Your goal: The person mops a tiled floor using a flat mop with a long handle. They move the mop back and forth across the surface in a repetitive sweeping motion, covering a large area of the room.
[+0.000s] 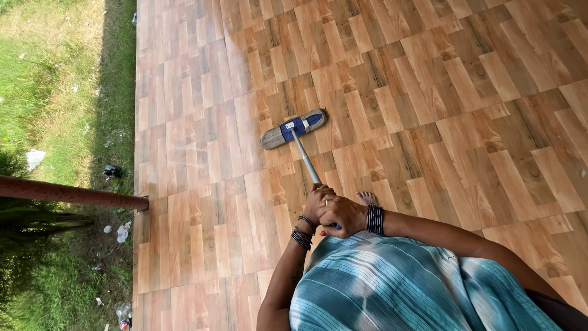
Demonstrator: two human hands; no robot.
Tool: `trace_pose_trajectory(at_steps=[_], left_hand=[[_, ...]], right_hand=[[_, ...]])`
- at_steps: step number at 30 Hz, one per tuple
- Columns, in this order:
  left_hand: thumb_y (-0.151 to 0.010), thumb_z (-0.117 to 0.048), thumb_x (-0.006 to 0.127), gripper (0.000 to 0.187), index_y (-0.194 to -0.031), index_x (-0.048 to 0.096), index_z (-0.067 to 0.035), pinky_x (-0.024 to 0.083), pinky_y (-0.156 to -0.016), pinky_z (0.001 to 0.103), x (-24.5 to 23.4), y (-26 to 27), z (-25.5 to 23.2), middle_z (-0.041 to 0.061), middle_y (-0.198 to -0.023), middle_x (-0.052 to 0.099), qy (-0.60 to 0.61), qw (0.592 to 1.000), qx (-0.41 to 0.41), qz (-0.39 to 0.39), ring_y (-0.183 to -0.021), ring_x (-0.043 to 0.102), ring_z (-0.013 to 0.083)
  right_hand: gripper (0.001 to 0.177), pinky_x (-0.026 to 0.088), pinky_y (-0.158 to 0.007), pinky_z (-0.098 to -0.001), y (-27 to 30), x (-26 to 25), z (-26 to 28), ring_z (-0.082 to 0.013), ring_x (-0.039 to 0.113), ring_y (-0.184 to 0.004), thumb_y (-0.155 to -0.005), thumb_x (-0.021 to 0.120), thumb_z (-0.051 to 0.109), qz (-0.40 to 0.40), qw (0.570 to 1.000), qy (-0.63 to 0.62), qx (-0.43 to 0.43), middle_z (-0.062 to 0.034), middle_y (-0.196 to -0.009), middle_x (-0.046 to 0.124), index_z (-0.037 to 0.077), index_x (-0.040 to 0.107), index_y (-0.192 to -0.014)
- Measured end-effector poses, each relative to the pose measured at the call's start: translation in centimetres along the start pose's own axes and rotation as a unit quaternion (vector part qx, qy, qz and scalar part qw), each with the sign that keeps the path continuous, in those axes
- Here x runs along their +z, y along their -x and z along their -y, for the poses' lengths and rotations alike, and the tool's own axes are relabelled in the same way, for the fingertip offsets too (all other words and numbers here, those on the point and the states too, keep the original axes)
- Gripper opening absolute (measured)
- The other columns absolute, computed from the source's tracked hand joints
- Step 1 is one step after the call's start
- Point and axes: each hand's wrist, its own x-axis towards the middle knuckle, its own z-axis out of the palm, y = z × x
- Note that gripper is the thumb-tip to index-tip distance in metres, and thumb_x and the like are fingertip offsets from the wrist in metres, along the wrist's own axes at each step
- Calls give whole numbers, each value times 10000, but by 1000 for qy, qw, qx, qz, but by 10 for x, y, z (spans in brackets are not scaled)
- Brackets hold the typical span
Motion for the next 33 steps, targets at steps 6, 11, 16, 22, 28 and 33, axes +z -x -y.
trace_pose_trajectory(at_steps=[6, 11, 16, 22, 28, 33], left_hand=[[-758, -309, 664, 245, -736, 585, -78, 440, -829, 424, 3, -2, -69, 74, -752, 587, 62, 998, 2, -18, -800, 600, 276], [-809, -228, 635, 245, -671, 507, -72, 451, -735, 375, 25, -2, -74, 52, -700, 565, 158, 980, -67, -98, -706, 570, 244], [-729, -221, 652, 214, -668, 519, -65, 453, -703, 386, 9, -31, -67, 50, -672, 545, 126, 980, -12, -151, -702, 573, 252], [-727, -218, 654, 183, -653, 538, -98, 460, -731, 385, 34, -47, -11, 30, -665, 557, 79, 989, -30, -120, -712, 591, 246], [-808, -232, 652, 121, -770, 611, -125, 406, -1018, 416, 49, -41, 75, 28, -770, 565, 2, 995, -95, 34, -882, 598, 242], [-780, -247, 642, 108, -825, 639, -148, 284, -1174, 463, 44, -33, 132, 29, -910, 584, -86, 959, -193, 188, -1078, 587, 214]], right_hand=[[400, 457, -800, -418, 7, -39, 64, -283, 561, -736, -861, 761, 247, -100, 987, -47, -119, -109, -639, 580, 68, 556, -568], [460, 467, -677, -424, 2, -25, 52, -271, 573, -635, -924, 733, 270, -94, 973, -100, -187, -90, -598, 544, 79, 526, -561], [498, 489, -671, -418, -4, -43, 27, -292, 570, -649, -946, 725, 298, -133, 969, -96, -186, -99, -623, 518, 59, 484, -581], [352, 482, -696, -428, -6, -44, -35, -301, 575, -683, -858, 709, 186, -85, 977, -111, -159, -118, -670, 539, 51, 509, -602], [262, 511, -813, -410, -9, -6, -134, -298, 601, -862, -817, 765, 228, 45, 994, -47, -90, -99, -789, 625, 49, 630, -680], [270, 480, -914, -437, -34, 16, -183, -314, 578, -1020, -805, 787, 288, 152, 988, 11, -23, -91, -903, 645, 49, 679, -740]])
